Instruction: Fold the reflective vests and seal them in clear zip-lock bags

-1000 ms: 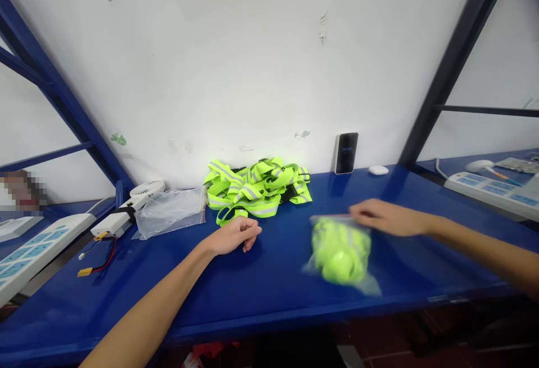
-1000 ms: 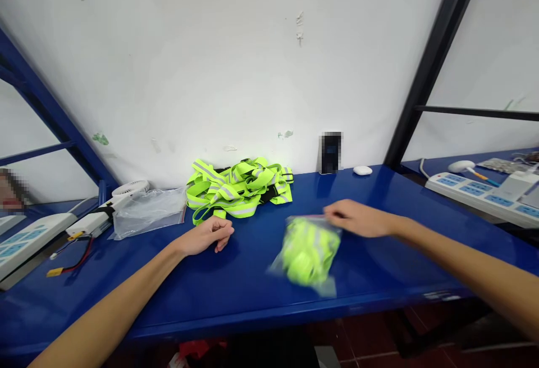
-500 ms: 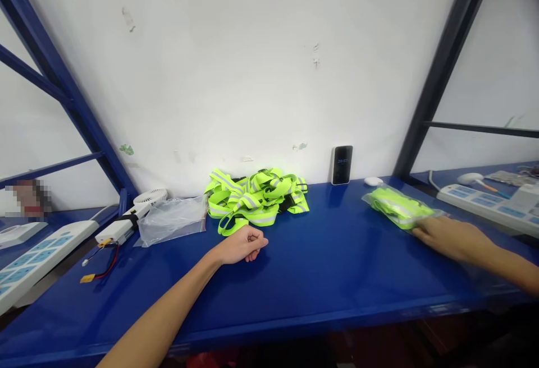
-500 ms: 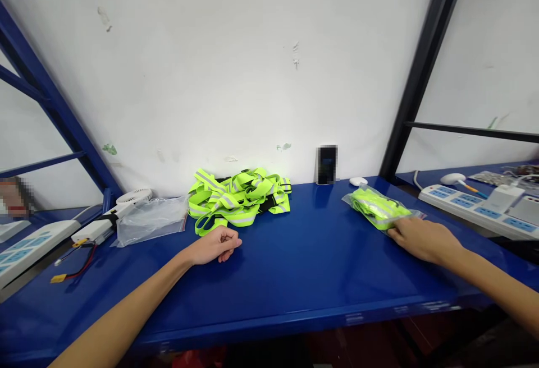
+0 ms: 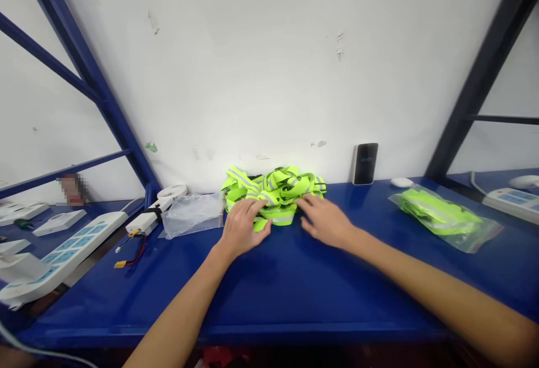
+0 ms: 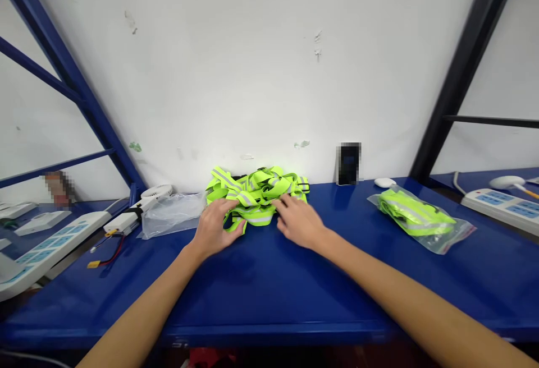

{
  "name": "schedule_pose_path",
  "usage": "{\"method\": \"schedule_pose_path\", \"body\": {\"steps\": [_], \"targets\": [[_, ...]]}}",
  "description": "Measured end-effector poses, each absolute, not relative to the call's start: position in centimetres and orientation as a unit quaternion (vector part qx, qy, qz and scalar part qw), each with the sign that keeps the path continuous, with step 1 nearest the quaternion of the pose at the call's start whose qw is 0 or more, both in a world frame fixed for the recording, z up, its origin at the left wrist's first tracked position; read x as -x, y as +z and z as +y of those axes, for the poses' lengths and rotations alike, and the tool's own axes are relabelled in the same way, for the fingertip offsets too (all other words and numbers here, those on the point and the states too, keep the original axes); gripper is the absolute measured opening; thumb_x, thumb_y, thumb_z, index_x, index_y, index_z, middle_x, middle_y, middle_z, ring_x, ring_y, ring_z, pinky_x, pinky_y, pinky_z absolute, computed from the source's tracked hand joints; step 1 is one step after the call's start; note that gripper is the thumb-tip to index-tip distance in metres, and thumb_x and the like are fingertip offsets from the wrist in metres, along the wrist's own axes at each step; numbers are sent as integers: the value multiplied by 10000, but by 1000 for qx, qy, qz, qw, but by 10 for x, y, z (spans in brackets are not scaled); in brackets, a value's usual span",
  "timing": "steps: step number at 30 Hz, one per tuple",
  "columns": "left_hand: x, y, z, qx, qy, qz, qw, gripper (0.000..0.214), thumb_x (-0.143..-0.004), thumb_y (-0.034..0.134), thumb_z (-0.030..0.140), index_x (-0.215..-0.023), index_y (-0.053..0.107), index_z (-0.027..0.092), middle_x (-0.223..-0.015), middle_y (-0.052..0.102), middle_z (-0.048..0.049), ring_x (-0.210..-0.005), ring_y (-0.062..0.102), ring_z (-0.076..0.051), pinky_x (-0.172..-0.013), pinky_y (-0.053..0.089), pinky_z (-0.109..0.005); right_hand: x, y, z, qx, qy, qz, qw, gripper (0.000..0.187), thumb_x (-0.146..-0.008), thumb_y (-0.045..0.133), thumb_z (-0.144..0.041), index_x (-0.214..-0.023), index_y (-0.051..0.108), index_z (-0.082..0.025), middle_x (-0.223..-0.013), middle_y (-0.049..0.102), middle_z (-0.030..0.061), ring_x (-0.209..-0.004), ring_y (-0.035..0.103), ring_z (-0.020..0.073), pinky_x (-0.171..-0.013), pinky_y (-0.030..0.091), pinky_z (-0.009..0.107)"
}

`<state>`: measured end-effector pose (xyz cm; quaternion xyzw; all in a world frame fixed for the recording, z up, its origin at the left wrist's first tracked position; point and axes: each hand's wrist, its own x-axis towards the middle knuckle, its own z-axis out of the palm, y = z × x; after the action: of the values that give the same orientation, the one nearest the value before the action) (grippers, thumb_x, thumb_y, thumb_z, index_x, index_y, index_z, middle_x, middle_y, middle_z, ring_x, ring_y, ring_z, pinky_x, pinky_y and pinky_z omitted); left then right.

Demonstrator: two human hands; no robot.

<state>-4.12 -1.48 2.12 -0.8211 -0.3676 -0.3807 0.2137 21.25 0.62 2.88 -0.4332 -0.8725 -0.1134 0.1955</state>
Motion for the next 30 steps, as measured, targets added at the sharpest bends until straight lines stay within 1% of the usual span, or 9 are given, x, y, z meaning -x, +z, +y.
{"method": "schedule_pose_path", "body": {"steps": [2,5,9,12,17,20,23,26,30], "targets": [[49,21,-11,820,-326,-432,188,614,-791,643,369,-1347,433,216,-1195,557,-117,-1087,545,-277,-934,444,-420,-192,4,15,362,-97,-904,208,399,-844,492,-143,-1233,562,-193,-1240,581,137,-1072,558,272,-882,456,390],[52,14,-6,842,-228,-475,114,762,-742,681,470,-1412,370,283,-1274,504,-101,-1139,528,-303,-979,422,-457,-186,-16,25,356,-24,-902,242,265,-868,449,-122,-1027,647,-196,-956,671,90,-933,575,239,-810,473,363],[48,6,2,836,-219,-497,74,722,-795,625,471,-1435,336,303,-1260,509,-92,-1155,521,-299,-996,404,-467,-198,-17,29,393,71,-850,344,189,-850,471,-151,-937,634,-189,-909,671,72,-854,594,217,-787,478,363],[47,4,6,820,-241,-515,71,734,-807,613,439,-1455,301,293,-1221,539,-92,-1139,530,-297,-987,403,-469,-206,-8,31,417,165,-764,464,150,-847,461,-200,-915,596,-194,-902,667,51,-804,614,198,-754,505,355],[47,2,10,815,-245,-519,78,668,-859,541,415,-1462,292,270,-1202,559,-97,-1138,531,-287,-979,400,-461,-221,2,46,390,357,-542,653,142,-819,520,-356,-857,464,-231,-996,648,37,-903,648,205,-733,579,354],[45,-1,11,805,-251,-527,105,625,-875,510,444,-1447,327,271,-1219,545,-100,-1148,519,-290,-970,402,-459,-225,4,49,372,429,-479,669,243,-744,600,-325,-863,402,-250,-914,644,-4,-859,673,199,-742,599,385],[44,-2,12,785,-260,-541,153,608,-868,520,437,-1431,368,266,-1291,496,-122,-1184,481,-313,-986,380,-480,-222,14,42,339,448,-516,647,314,-710,665,-289,-883,406,-249,-945,651,-8,-910,672,198,-794,593,399],[42,0,12,753,-279,-558,208,545,-866,523,352,-1393,437,246,-1312,473,-161,-1200,445,-347,-1002,340,-529,-216,37,30,289,438,-562,639,326,-725,686,-280,-861,392,-245,-983,683,9,-956,663,198,-826,576,403],[40,6,8,725,-332,-552,246,471,-880,486,264,-1350,497,228,-1327,449,-178,-1251,382,-360,-1031,288,-546,-207,81,24,211,442,-536,688,339,-729,699,-253,-856,385,-248,-937,713,-10,-884,685,182,-834,561,407]]}}
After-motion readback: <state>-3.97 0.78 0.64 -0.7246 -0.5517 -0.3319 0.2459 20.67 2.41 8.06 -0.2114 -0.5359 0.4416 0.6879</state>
